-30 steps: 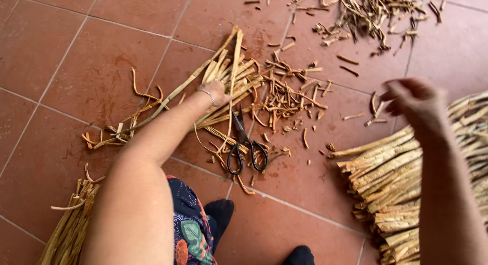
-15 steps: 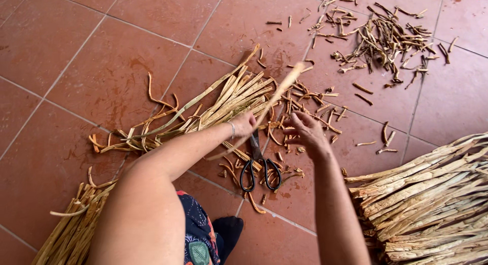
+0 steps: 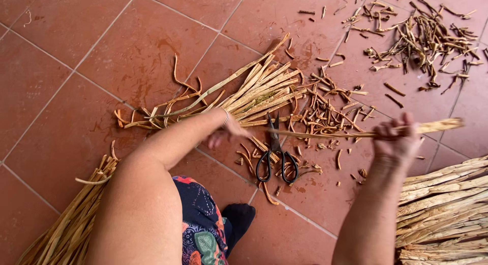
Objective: The person sits on a tiled floor and uses scissors to cut long, dried plant strips into smaller pieces. They gather the cut pieces into a neat pile on the floor while discarding the trimmings.
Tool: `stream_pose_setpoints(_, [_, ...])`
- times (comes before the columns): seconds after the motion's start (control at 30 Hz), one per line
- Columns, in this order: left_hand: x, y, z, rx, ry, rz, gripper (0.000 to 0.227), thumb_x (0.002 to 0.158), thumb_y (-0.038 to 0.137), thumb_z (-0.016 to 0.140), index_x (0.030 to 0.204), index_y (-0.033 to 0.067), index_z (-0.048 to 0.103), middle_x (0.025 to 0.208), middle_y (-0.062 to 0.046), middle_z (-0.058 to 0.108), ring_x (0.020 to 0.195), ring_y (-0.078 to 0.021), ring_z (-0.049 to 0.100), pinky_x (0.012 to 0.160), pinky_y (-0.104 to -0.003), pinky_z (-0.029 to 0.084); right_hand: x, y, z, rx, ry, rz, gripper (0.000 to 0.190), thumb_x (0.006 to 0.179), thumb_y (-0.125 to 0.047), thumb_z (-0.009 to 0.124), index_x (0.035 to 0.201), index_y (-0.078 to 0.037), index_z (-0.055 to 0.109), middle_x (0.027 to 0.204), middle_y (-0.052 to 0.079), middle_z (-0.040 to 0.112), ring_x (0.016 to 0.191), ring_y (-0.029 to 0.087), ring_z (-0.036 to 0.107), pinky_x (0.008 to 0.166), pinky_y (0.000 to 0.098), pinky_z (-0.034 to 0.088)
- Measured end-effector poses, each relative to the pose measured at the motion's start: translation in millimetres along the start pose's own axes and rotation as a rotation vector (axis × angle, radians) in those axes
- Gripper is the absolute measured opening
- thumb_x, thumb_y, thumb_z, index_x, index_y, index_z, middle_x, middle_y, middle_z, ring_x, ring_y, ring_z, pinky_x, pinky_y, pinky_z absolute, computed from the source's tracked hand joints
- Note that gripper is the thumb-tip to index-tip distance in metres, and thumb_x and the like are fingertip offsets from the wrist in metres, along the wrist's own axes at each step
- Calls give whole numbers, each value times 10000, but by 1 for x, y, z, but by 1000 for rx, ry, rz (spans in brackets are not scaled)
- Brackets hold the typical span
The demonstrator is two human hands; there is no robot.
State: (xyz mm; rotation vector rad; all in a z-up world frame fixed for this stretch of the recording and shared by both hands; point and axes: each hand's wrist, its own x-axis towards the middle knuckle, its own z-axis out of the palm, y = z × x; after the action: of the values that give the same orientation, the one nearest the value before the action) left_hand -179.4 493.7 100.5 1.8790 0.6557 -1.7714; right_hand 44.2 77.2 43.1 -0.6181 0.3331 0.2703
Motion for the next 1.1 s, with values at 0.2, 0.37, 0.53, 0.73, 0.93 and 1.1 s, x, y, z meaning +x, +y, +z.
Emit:
stream_pose_setpoints(0.2, [-35,-74,-55,223,298,-323,892,734,669,790,1397,84,676,1294,-163,717,1156,-330,701,956,-563,502,-10,-22,9,120,44,23,352,1149,-350,442,1018,-84,631,641,8,528,475,118,380,447,259,300])
stream_pose_setpoints(0.37, [-6,-106,-81,604,442,-743,581,917,427,746,1402,132,623,1412,-152,625,1297,-355,609,975,-853,256,-48,94,49,-63,191,225,248,1069,-273,469,1062,-86,632,746,39,546,656,141,537,630,292,509])
stream_pose_setpoints(0.53, [82,-95,-116,173,876,-159,421,903,173,664,1316,100,707,1400,-186,652,1318,-412,598,1066,-673,434,-104,188,68,-221,-52,498,188,1050,-197,549,1183,-65,552,874,80,646,814,224,665,935,493,585])
stream_pose_setpoints(0.73, [170,-64,-133,-100,928,-35,787,865,104,633,1561,165,270,1602,-143,302,1487,-384,262,1172,-717,108,-126,223,57,-399,66,551,353,1007,-114,474,1360,-112,465,1002,154,683,919,282,704,950,561,575])
stream_pose_setpoints(0.93, [156,-38,-130,-87,927,-137,592,876,99,660,1443,145,497,1437,-126,572,1418,-336,439,1224,-666,167,-104,232,26,-266,159,575,301,1007,-128,562,1294,-56,507,968,124,640,878,255,665,900,604,602])
stream_pose_setpoints(1.1, [141,-44,-122,-192,1221,149,234,953,104,599,1155,128,716,1072,-155,687,1040,-323,622,851,-476,498,-78,244,-3,-234,2,544,310,1062,-209,644,1321,-47,596,882,68,562,767,198,568,856,538,609])
